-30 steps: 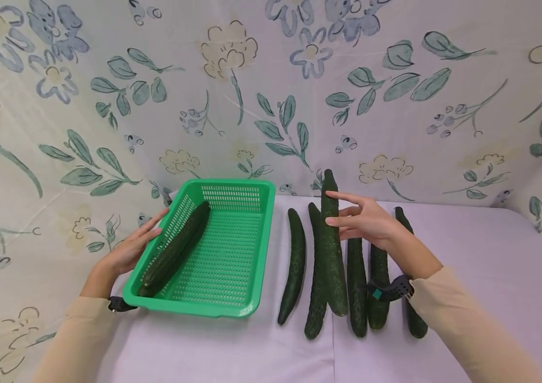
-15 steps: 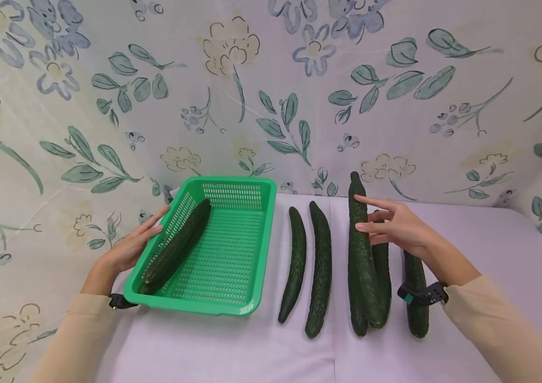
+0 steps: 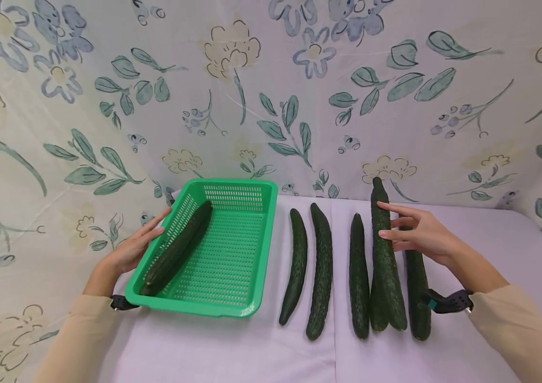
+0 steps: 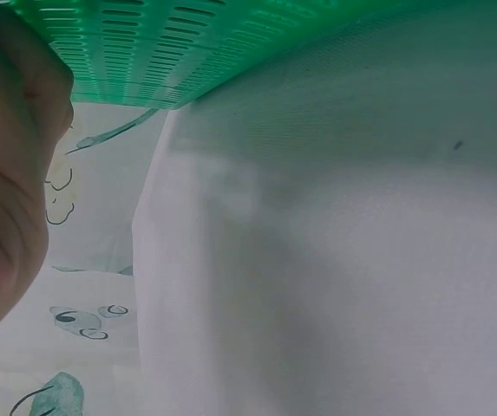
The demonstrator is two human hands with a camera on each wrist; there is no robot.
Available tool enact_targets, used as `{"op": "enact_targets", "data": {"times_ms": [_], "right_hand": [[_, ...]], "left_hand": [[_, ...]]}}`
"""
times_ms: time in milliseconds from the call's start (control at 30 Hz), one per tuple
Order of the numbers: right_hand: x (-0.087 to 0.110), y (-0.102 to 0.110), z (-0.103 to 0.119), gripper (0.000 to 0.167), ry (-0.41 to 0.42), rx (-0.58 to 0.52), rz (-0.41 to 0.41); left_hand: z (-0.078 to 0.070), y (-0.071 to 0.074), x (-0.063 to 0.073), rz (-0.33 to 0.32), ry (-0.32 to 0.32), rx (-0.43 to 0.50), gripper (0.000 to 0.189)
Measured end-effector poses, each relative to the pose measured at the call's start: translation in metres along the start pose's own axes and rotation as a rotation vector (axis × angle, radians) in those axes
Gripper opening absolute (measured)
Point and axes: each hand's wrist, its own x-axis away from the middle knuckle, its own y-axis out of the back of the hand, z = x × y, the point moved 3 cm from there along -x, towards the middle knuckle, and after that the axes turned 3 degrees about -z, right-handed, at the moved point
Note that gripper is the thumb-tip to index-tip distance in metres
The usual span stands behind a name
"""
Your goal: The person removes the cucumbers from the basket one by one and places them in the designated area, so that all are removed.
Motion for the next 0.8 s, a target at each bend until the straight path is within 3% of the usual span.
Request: {"op": "enact_targets", "data": {"times_ms": [400,800], "right_hand": [[0.017,0.035,-0.030,0.074,0.006,0.076,-0.038],[0.031,0.054,-0.053,0.075,-0.001,0.140,-0.040]], "left_hand": [[-0.001,0.000,-0.001,0.005,-0.001,-0.007,0.058],[-0.001,-0.001,0.000,0.010,0.005,-0.001,0.058]]}}
